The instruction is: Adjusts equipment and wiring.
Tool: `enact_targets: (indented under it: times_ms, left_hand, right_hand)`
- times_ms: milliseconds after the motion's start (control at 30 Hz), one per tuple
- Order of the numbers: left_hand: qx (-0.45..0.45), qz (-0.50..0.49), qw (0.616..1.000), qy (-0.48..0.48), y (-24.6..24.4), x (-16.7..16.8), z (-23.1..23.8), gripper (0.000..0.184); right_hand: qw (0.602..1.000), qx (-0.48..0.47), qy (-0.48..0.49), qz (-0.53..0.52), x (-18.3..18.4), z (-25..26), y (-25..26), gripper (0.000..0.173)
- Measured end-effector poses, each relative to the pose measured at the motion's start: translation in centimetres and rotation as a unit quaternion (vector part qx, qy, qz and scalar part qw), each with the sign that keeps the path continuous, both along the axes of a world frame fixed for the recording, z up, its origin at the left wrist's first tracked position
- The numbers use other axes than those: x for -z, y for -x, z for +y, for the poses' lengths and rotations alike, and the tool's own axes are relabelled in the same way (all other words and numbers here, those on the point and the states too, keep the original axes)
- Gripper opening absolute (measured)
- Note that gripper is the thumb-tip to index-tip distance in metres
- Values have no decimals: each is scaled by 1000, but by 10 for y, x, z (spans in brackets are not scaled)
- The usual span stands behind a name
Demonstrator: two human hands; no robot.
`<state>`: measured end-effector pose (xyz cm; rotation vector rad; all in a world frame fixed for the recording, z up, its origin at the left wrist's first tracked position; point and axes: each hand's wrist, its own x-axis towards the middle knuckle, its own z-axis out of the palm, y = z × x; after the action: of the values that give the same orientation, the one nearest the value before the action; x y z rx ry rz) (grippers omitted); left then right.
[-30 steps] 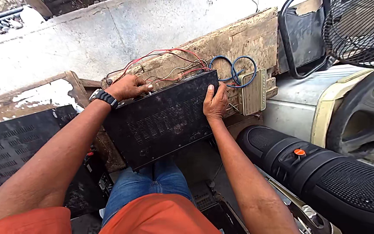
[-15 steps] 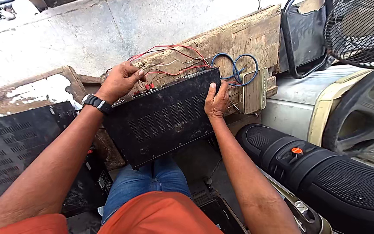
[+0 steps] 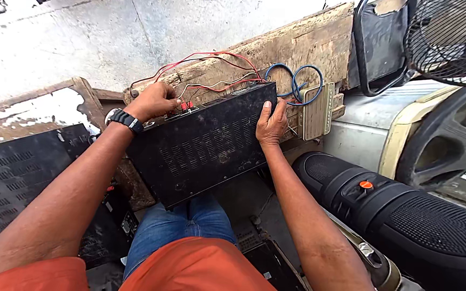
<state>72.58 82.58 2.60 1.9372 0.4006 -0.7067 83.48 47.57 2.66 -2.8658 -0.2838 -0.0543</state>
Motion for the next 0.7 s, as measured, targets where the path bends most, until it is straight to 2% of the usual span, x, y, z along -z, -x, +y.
enact_targets:
  times_ms: [133,200,400,600,700]
  left_hand:
    - [32,-4,999,23,-4,5,0,18]
    - [55,-7,998,22,-6,5,0,19]
    - [155,-18,986,-53,-11,11,-7,22]
    - [177,-65,975,-116,-7,16,-4,39]
    - [169,-94,977,-95,-3,18,0,41]
  right_hand:
    - [1000,4,2,-1,1,0,0,53]
    - [1000,3,4,-3,2,1,1,54]
    - [1000,0,17,-12,3,1,0,56]
    - [1000,3,21,-1,2,2,0,56]
    - [1000,2,15,-4,2,2,-1,55]
